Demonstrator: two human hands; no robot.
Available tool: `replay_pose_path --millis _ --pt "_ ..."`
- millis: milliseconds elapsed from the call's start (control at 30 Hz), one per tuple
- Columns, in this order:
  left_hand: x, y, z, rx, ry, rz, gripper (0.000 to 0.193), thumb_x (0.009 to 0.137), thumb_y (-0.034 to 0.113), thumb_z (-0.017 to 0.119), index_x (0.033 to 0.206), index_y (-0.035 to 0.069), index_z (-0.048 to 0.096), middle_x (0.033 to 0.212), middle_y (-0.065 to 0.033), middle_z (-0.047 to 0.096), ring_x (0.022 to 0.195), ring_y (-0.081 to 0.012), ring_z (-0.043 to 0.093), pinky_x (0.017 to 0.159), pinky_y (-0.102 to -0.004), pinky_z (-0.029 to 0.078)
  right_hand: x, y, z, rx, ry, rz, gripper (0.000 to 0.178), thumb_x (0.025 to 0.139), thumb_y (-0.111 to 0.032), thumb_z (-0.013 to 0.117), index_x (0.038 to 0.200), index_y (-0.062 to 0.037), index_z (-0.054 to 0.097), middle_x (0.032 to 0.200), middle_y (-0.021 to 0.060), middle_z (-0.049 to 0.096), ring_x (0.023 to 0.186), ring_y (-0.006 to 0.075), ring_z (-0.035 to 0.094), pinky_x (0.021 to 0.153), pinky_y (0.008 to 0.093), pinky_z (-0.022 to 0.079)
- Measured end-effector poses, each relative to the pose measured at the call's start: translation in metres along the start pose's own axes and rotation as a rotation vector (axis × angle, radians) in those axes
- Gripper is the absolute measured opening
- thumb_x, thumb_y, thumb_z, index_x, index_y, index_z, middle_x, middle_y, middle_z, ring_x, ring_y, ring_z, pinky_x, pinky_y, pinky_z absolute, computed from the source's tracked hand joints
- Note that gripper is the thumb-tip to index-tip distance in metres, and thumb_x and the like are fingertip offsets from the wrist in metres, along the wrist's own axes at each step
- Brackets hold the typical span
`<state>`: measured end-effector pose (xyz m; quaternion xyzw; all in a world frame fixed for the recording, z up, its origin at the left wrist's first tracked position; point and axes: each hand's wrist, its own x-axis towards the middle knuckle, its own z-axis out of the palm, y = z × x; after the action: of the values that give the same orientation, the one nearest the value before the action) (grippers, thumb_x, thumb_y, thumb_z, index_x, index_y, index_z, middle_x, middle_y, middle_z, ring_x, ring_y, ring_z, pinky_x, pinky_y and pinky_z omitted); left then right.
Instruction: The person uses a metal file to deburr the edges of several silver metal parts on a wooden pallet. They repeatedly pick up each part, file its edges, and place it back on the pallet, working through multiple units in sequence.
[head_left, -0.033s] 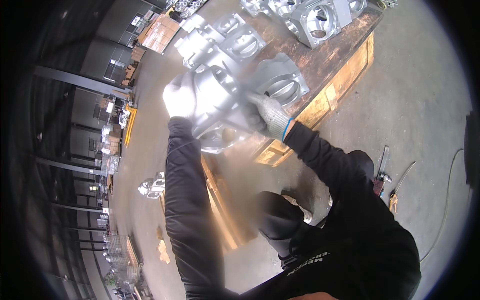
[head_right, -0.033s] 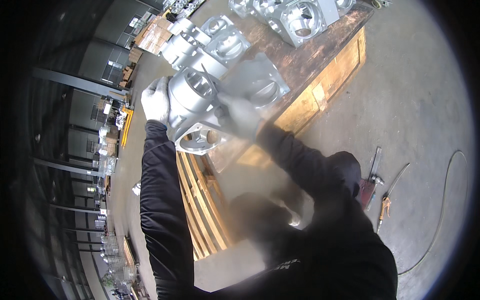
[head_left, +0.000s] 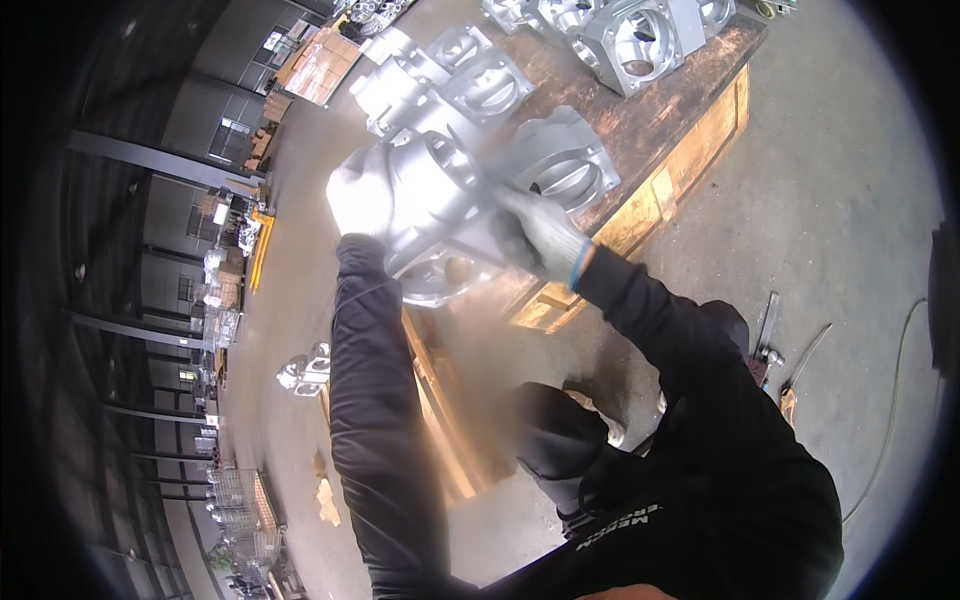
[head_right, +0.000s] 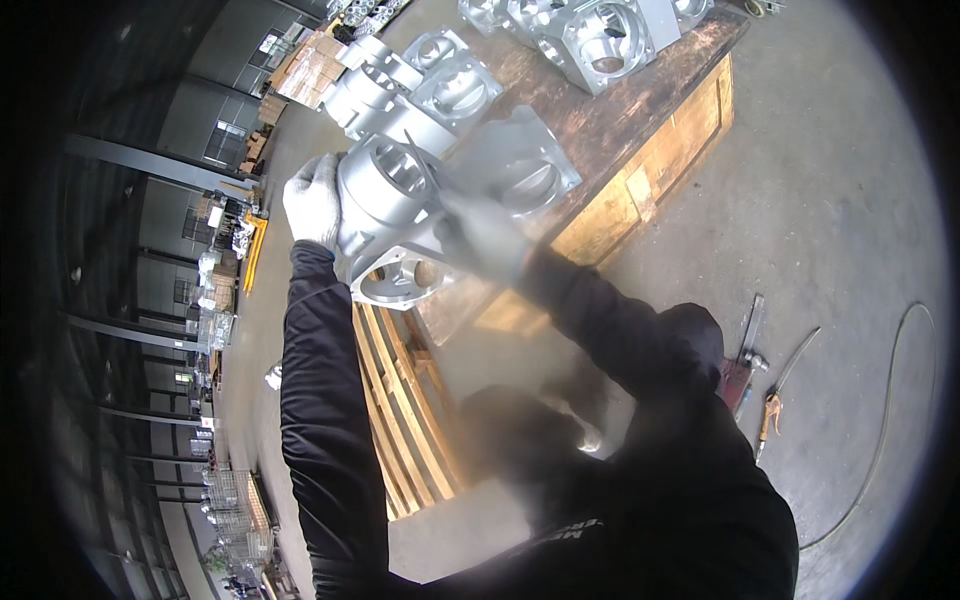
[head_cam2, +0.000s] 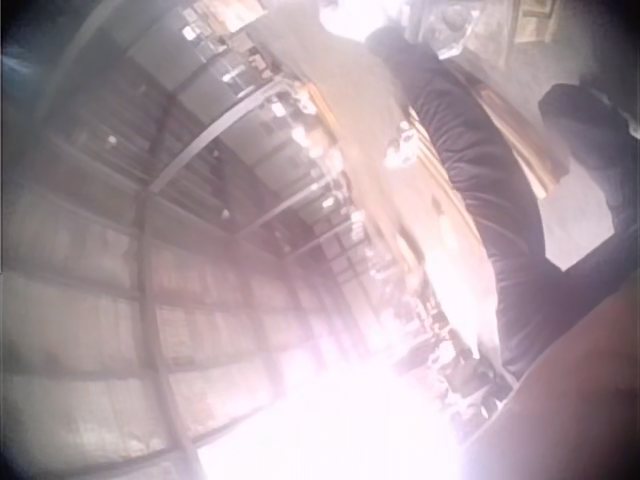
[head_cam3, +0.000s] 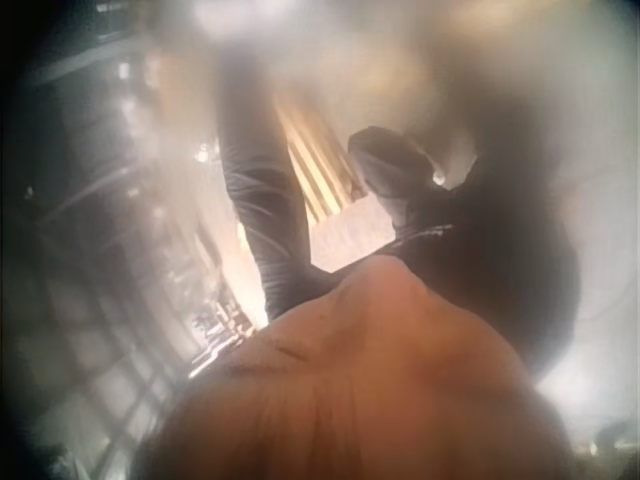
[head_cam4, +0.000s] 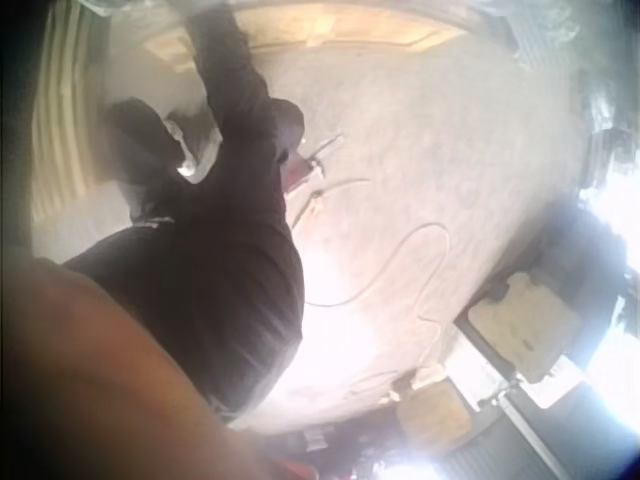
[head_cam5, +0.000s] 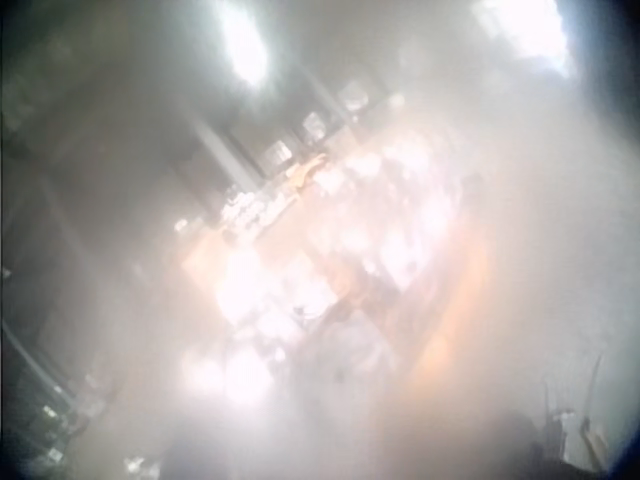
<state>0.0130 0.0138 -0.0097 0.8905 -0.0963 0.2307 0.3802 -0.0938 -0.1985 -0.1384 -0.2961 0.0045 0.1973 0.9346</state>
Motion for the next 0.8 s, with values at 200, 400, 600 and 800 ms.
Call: replay_pose_path --millis 200,400,600,800 --pt "0.001 0.001 0.0 0.111 0.015 0.099 0.029 0.104 0.019 0.066 0.109 -0.006 0.079 0.097 -0.0089 0.079 0.086 -0.0128 0.069 0.081 -0.028 0.054 0.014 -0.009 -0.007 -0.139 -0.023 0.0 0.025 0.108 -0.035 0.059 0.118 -0.0136 0.066 0.083 -0.0029 0.062 0.062 0.008 0.057 0.054 0.0257 0.045" --pt "0.001 0.002 0.002 0.061 0.049 0.041 0.027 0.103 0.017 0.066 0.109 -0.006 0.079 0.097 -0.0095 0.079 0.086 -0.0128 0.069 0.081 -0.028 0.054 0.021 -0.017 -0.025 -0.56 -0.172 -0.392 0.048 0.11 -0.033 0.059 0.153 -0.0143 0.052 0.071 0.0011 0.058 0.044 0.008 0.046 0.037 0.0234 0.034" --pt "-0.008 0.017 0.003 -0.013 0.056 0.023 0.03 0.1 0.02 0.07 0.11 -0.007 0.078 0.096 -0.0112 0.08 0.088 -0.0133 0.07 0.083 -0.0287 0.054 0.052 -0.035 -0.024 -0.473 -0.075 -0.023 0.05 0.11 -0.041 0.057 0.147 -0.0064 0.059 0.107 0.0054 0.067 0.089 0.0136 0.062 0.075 0.0294 0.051" --pt "-0.015 0.034 0.003 -0.058 0.022 -0.126 0.032 0.101 0.021 0.068 0.11 -0.008 0.078 0.095 -0.0126 0.08 0.085 -0.014 0.07 0.081 -0.0282 0.054 0.061 -0.052 -0.023 -0.503 -0.315 -0.216 0.056 0.112 -0.033 0.055 0.162 -0.011 0.043 0.075 -0.0014 0.058 0.053 0.0073 0.05 0.045 0.0226 0.038"
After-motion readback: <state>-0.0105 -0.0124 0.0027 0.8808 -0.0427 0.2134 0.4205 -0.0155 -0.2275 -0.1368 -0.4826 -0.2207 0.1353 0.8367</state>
